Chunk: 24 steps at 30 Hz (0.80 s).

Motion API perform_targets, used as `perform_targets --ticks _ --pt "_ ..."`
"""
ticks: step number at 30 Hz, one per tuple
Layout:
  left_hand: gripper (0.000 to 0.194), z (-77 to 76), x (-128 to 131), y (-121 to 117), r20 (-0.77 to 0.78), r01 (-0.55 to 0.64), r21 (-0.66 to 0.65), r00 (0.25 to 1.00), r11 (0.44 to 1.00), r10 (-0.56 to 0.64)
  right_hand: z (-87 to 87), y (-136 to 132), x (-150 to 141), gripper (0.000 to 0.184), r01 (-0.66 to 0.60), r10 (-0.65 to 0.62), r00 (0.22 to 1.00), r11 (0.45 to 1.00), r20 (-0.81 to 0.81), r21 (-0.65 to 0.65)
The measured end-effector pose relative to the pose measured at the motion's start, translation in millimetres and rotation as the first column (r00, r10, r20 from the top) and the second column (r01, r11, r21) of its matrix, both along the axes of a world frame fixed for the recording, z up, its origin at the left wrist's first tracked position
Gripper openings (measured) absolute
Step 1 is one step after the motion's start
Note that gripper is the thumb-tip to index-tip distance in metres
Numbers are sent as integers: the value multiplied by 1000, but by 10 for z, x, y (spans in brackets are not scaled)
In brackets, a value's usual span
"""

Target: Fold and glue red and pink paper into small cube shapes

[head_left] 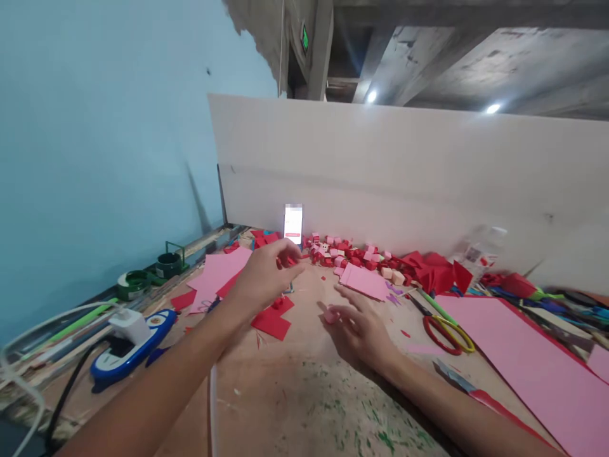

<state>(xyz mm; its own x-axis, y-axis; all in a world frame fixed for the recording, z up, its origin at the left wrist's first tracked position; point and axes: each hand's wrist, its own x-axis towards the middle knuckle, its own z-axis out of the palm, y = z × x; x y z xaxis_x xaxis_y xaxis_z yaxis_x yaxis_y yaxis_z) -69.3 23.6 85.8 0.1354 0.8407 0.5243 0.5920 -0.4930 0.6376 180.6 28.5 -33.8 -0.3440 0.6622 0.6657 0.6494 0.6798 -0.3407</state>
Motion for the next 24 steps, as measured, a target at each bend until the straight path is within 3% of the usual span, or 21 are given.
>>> perform_targets --ticks 4,7,12,17,21,24 --pt "17 284 59 140 76 52 -26 996 998 -50 3 -7 -7 23 -5 4 999 1000 -40 -17" --pt "18 256 63 333 90 22 -41 996 999 -18 -25 24 8 28 -10 4 997 997 -71 -76" --pt "23 -151 108 397 70 128 -202 991 971 -116 -75 63 -4 50 -7 -8 996 986 -92 -165" --pt "17 -610 364 220 56 322 -370 944 872 -325 -50 66 -48 68 -66 50 996 964 -70 -257" --pt "16 -768 488 172 153 358 -396 934 845 -324 -22 65 -53 60 -68 34 994 940 -108 -334" --pt "34 -778 470 189 274 372 -402 921 837 -277 7 38 -76 55 -207 29 924 876 -382 -436"
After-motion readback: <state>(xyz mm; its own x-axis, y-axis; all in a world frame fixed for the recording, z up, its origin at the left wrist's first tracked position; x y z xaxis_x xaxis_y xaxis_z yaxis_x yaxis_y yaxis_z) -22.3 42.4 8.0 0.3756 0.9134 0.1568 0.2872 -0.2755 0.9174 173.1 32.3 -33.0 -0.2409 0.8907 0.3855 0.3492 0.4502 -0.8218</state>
